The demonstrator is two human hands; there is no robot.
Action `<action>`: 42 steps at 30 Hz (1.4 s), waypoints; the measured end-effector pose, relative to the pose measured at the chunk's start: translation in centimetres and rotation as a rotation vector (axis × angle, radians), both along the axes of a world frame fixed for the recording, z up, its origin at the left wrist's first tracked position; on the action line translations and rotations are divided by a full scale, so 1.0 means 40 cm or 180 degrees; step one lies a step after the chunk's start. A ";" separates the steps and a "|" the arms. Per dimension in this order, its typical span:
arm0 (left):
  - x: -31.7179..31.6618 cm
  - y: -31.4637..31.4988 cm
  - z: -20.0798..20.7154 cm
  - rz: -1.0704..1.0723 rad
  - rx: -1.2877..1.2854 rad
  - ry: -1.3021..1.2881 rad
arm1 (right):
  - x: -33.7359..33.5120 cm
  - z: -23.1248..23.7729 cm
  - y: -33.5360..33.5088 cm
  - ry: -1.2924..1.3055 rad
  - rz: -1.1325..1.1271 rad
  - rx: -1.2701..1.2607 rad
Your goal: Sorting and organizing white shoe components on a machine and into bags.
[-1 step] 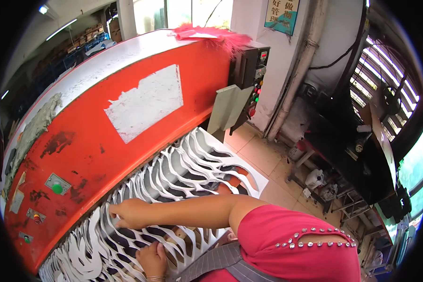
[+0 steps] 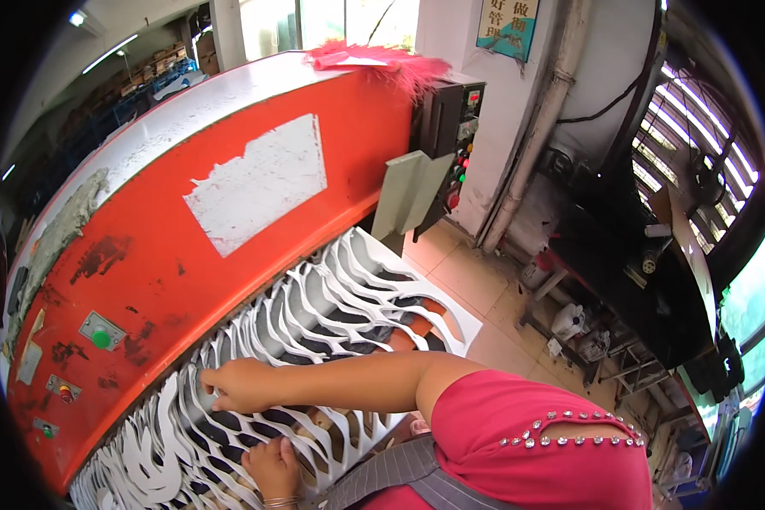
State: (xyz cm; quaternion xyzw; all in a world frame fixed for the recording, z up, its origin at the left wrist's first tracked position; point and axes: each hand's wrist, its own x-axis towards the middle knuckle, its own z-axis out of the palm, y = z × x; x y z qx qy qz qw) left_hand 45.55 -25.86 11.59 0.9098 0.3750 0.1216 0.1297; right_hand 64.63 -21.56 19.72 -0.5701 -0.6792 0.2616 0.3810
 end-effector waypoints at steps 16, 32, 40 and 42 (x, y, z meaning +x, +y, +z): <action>-0.052 -0.125 0.081 -0.0472 -0.0938 0.0829 | 0.660 -0.161 -0.231 -0.0726 -0.2497 -0.0648; 0.498 0.051 0.150 -0.1618 -0.1021 -0.0809 | 0.817 -0.244 -0.262 -0.0135 -0.2269 -0.0992; 0.797 -0.010 -0.089 -0.1046 -0.0597 -0.0475 | 0.773 -0.305 -0.269 0.0236 -0.2330 -0.0654; 0.818 -0.041 -0.088 -0.0860 -0.0351 -0.0328 | 0.774 -0.315 -0.280 0.0351 -0.2524 -0.0540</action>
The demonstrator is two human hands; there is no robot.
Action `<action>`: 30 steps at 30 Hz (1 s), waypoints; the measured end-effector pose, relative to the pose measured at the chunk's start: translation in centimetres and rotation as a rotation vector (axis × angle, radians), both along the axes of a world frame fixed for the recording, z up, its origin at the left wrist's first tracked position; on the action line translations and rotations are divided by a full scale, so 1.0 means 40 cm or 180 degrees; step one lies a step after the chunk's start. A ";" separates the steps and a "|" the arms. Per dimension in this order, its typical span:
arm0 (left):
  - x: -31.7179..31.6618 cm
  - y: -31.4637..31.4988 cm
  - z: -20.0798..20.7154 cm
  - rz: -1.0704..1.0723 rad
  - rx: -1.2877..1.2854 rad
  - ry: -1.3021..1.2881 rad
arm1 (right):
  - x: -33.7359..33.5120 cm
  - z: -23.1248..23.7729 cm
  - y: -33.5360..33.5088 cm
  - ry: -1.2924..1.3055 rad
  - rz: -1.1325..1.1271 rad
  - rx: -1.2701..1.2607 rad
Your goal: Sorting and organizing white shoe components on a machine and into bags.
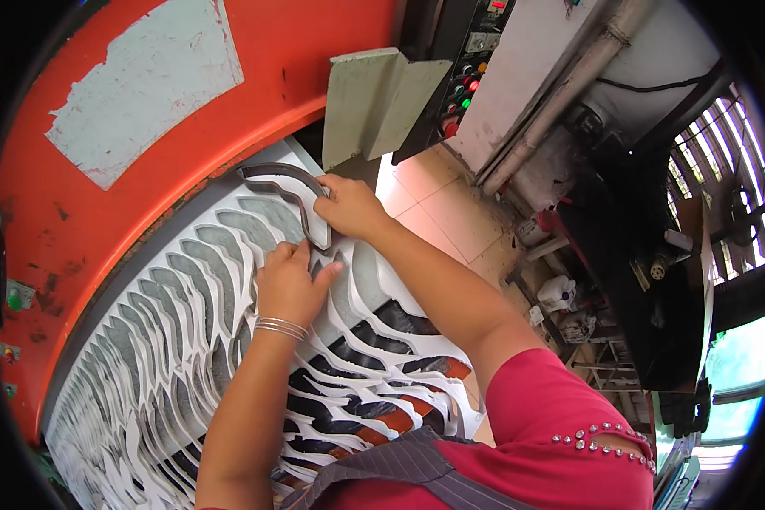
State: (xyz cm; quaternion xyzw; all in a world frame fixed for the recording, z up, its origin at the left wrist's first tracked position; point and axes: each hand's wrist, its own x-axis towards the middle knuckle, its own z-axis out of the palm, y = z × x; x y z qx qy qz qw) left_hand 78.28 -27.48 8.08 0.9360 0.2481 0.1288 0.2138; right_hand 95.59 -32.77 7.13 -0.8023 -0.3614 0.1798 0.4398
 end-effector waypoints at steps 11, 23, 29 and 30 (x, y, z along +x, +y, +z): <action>0.010 0.000 -0.040 0.0208 0.0262 -0.0298 | -0.013 0.010 0.006 -0.0100 -0.0153 0.0049; -0.043 0.066 -0.007 -0.0226 -0.0364 -0.0453 | 0.010 0.012 0.022 0.0163 -0.0063 -0.0099; -0.384 0.413 0.158 0.0809 -0.0872 -0.1350 | 0.018 0.209 -0.053 -0.0050 -0.0234 0.0346; -0.467 0.468 0.198 0.1403 -0.0971 -0.1333 | -0.012 0.252 -0.058 0.0145 -0.0160 0.0438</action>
